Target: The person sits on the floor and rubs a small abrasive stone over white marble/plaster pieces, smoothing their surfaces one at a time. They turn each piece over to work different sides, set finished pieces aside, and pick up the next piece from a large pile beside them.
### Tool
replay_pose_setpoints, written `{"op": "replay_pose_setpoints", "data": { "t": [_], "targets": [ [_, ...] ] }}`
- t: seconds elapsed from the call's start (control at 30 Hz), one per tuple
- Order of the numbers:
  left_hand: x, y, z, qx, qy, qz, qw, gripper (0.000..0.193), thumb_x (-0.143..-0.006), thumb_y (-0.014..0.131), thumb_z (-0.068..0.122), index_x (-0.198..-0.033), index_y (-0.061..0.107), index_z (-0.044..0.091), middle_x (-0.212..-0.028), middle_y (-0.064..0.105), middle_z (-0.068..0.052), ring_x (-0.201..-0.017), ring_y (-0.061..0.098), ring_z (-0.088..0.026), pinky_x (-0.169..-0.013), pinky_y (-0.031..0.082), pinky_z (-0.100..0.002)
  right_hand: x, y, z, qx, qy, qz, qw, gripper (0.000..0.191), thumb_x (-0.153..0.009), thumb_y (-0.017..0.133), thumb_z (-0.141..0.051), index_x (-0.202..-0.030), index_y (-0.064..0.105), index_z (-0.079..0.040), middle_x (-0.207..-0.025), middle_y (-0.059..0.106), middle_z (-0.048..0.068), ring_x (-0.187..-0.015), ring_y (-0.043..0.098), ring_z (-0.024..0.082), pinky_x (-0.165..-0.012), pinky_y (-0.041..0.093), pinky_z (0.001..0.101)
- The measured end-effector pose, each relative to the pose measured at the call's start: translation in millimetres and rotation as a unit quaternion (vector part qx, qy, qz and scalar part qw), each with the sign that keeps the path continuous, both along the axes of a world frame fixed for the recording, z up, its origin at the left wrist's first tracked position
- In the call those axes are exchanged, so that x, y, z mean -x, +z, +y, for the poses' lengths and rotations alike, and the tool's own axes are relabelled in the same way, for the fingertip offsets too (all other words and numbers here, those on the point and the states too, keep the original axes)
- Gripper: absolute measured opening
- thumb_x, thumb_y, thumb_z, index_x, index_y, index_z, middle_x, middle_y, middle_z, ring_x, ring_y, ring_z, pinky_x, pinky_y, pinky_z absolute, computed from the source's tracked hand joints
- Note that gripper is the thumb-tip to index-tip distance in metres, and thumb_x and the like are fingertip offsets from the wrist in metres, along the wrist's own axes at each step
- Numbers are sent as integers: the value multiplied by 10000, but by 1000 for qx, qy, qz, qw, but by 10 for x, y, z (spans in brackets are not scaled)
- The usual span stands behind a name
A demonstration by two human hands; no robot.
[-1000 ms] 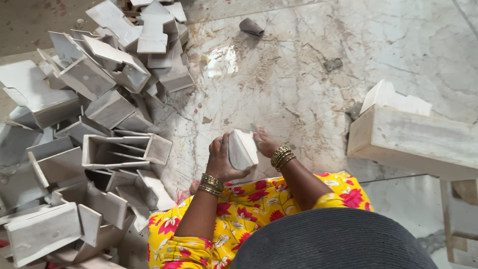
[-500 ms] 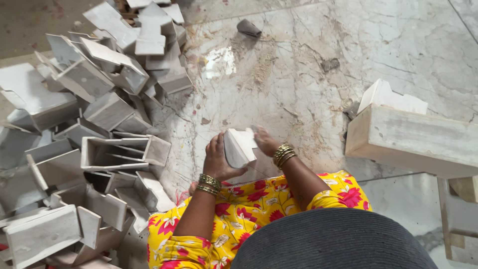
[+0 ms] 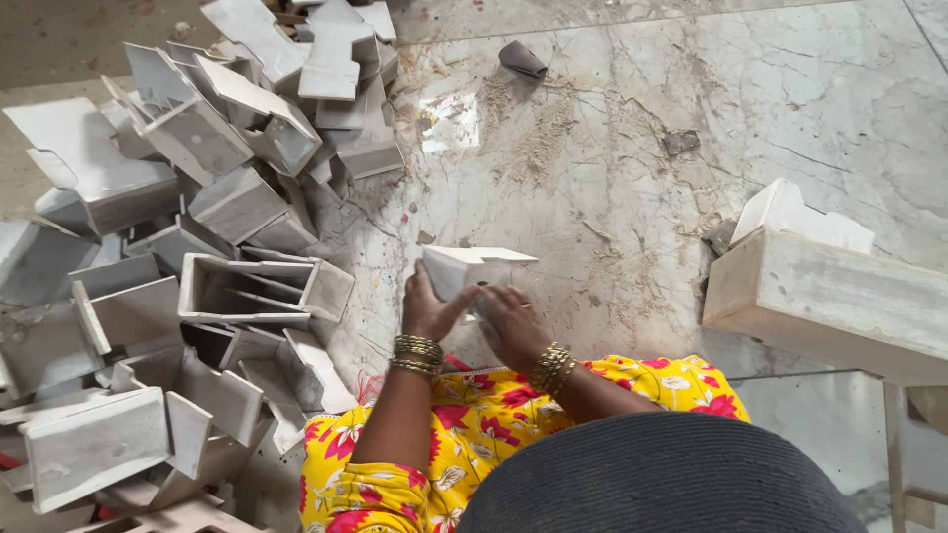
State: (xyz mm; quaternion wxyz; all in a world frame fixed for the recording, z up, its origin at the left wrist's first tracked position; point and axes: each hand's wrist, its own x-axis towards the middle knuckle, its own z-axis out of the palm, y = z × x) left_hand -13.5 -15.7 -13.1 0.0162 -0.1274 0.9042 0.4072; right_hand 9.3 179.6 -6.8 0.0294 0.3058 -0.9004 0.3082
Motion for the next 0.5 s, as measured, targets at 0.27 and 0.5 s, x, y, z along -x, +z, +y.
{"op": "replay_pose_setpoints", "data": {
  "t": [0.27,0.5],
  "targets": [
    [-25,57,60,-68,70,-46,994,1468,-588,776,785,-1583,113,-67,-1411,467,-358,-1308,528,-431,-1078,474,-431,298,-162,102,-56,-141,-69,986,423,-867,601,-98,-1250,692,-253,-1329,638,55,-1257,559,274,-1081,400,475],
    [-33,310,64,-115,72,-237,962,1413,-576,523,871,-1622,57,43,-1198,658,-241,-960,787,-400,-831,639,-468,609,-293,374,-80,-204,-234,947,383,-930,620,-169,-1293,700,-259,-1361,634,46,-1266,591,250,-1139,423,428]
  ]
}}
